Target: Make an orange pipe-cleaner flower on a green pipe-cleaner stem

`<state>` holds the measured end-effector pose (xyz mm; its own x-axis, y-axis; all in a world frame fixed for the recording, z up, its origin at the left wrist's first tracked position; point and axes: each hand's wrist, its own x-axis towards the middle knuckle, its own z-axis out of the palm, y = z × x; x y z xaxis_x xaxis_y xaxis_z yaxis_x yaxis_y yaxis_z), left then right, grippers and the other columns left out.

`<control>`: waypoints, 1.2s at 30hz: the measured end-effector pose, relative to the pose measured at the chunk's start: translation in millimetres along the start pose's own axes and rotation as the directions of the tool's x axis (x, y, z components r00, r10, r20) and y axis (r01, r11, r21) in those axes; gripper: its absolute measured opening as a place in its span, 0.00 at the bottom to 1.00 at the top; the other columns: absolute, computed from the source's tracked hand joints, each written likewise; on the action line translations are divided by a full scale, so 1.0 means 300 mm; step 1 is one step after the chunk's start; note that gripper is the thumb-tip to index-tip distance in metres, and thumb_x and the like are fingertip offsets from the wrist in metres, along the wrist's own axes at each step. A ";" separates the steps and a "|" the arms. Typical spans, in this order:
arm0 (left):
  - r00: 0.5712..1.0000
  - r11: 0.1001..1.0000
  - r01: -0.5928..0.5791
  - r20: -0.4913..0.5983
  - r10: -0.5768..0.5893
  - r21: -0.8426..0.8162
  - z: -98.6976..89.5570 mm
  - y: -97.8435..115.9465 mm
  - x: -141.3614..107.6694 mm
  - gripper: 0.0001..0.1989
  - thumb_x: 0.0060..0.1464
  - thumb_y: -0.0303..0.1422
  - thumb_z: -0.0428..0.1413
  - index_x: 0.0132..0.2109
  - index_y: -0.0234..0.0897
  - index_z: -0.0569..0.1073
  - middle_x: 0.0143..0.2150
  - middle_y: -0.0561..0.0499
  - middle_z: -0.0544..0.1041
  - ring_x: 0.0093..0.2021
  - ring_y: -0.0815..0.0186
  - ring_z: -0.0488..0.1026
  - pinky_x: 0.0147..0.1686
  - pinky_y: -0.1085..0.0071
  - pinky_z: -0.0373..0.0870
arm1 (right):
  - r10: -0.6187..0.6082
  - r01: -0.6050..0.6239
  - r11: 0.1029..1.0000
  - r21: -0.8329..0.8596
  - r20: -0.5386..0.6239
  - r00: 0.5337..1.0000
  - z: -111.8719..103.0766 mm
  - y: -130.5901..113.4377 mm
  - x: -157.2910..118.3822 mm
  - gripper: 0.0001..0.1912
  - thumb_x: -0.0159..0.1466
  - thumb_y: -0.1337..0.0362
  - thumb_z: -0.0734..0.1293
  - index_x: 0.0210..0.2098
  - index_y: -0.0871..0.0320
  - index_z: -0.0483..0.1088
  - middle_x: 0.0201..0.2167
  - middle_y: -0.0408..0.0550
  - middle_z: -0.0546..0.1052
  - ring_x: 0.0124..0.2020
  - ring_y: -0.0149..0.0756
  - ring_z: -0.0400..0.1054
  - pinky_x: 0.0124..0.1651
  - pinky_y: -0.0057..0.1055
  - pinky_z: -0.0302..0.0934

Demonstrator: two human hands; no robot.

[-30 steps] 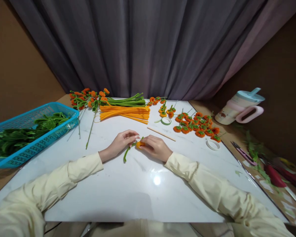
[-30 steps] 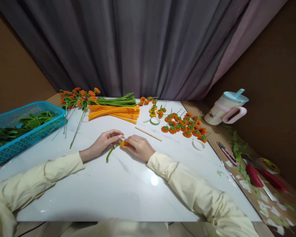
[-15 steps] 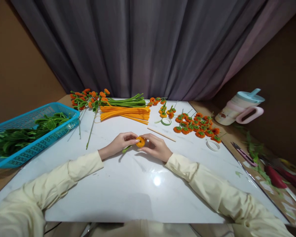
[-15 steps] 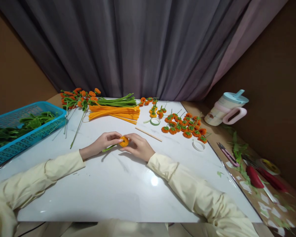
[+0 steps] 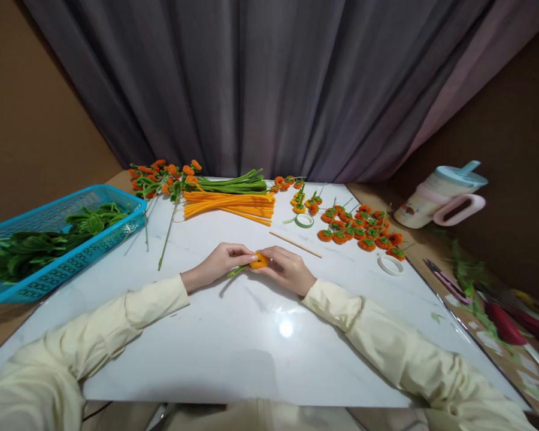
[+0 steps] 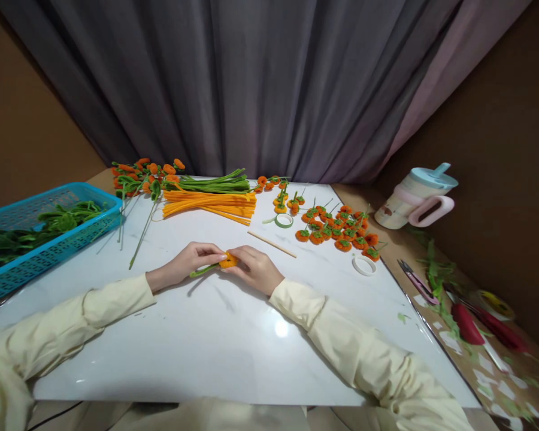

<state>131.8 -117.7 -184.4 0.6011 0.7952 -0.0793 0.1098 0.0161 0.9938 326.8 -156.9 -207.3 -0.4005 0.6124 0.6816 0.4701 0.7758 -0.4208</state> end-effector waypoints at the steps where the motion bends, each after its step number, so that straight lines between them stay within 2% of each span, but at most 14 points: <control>1: 1.000 1.000 0.001 0.004 -0.001 0.003 0.000 0.000 -0.001 0.13 0.46 0.39 0.61 0.33 0.30 0.77 0.32 0.47 0.77 0.33 0.67 0.70 0.35 0.73 0.64 | -0.008 0.008 1.000 -0.003 0.000 1.000 0.001 0.000 -0.001 0.14 0.61 0.59 0.66 0.43 0.61 0.68 0.35 0.53 0.75 0.33 0.32 0.70 0.33 0.27 0.67; 6: 1.000 0.998 0.021 -0.011 -0.021 -0.063 0.003 -0.002 0.004 0.14 0.44 0.39 0.62 0.34 0.31 0.76 0.32 0.47 0.77 0.32 0.66 0.71 0.36 0.71 0.65 | -0.010 0.010 1.000 -0.014 0.003 1.000 0.000 0.001 0.000 0.14 0.61 0.59 0.66 0.44 0.59 0.67 0.35 0.52 0.75 0.35 0.33 0.70 0.36 0.28 0.68; 11: 1.000 0.992 0.010 -0.024 -0.014 -0.124 0.002 -0.015 0.014 0.14 0.46 0.39 0.61 0.35 0.31 0.76 0.33 0.47 0.77 0.32 0.67 0.71 0.36 0.72 0.66 | -0.048 0.039 0.991 -0.128 -0.068 0.997 -0.013 0.000 0.005 0.15 0.61 0.59 0.65 0.47 0.58 0.66 0.44 0.57 0.71 0.44 0.38 0.68 0.41 0.33 0.68; 13: 0.999 0.986 0.009 -0.032 -0.015 -0.166 0.003 -0.015 0.013 0.14 0.47 0.39 0.61 0.36 0.31 0.75 0.33 0.47 0.76 0.32 0.67 0.71 0.35 0.73 0.66 | -0.109 0.090 0.973 -0.211 -0.081 0.991 -0.017 -0.001 0.006 0.12 0.61 0.60 0.66 0.44 0.57 0.67 0.43 0.56 0.71 0.42 0.39 0.68 0.39 0.34 0.67; 16: 1.000 0.978 -0.002 -0.031 -0.004 -0.208 0.007 -0.009 0.008 0.17 0.48 0.38 0.61 0.43 0.32 0.74 0.33 0.48 0.76 0.32 0.67 0.71 0.34 0.74 0.66 | -0.169 0.155 0.951 -0.268 -0.031 0.985 -0.018 -0.003 0.004 0.08 0.62 0.64 0.64 0.41 0.57 0.68 0.38 0.54 0.73 0.37 0.37 0.69 0.37 0.33 0.67; 19: 0.999 0.980 0.023 -0.027 -0.029 -0.198 0.013 -0.003 0.004 0.20 0.48 0.38 0.61 0.48 0.33 0.73 0.32 0.48 0.76 0.32 0.67 0.71 0.34 0.73 0.67 | -0.152 0.150 0.956 -0.252 0.013 0.988 -0.015 -0.004 0.001 0.08 0.64 0.66 0.61 0.43 0.58 0.67 0.38 0.54 0.73 0.39 0.36 0.70 0.39 0.32 0.68; 24: 0.999 0.981 0.044 -0.017 -0.048 -0.191 0.019 0.004 0.004 0.18 0.47 0.38 0.61 0.44 0.32 0.76 0.38 0.45 0.77 0.35 0.65 0.72 0.36 0.72 0.68 | -0.149 0.147 0.965 -0.216 0.007 0.989 -0.010 -0.002 -0.007 0.09 0.65 0.68 0.60 0.44 0.59 0.67 0.39 0.55 0.73 0.40 0.36 0.71 0.41 0.32 0.69; 30: 0.994 0.981 0.063 0.097 -0.046 -0.186 -0.006 -0.008 0.015 0.21 0.48 0.36 0.61 0.49 0.34 0.73 0.37 0.47 0.77 0.32 0.69 0.71 0.34 0.73 0.68 | -0.141 0.139 0.976 -0.165 -0.004 0.990 -0.011 -0.008 -0.007 0.11 0.65 0.69 0.60 0.47 0.59 0.67 0.41 0.56 0.73 0.43 0.37 0.70 0.42 0.34 0.70; 36: 0.996 0.981 0.056 0.079 -0.042 -0.185 -0.013 -0.031 0.024 0.18 0.45 0.36 0.63 0.43 0.32 0.75 0.38 0.45 0.77 0.34 0.67 0.73 0.36 0.72 0.69 | -0.194 0.191 0.974 -0.122 -0.007 0.981 -0.013 -0.018 0.001 0.13 0.63 0.72 0.61 0.47 0.60 0.66 0.40 0.58 0.72 0.42 0.37 0.69 0.41 0.33 0.69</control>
<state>132.2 -109.7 -194.1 0.6567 0.7434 -0.1272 -0.0051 0.1731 0.9849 327.4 -161.5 -202.5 -0.4785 0.4494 0.7544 0.4770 0.8543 -0.2064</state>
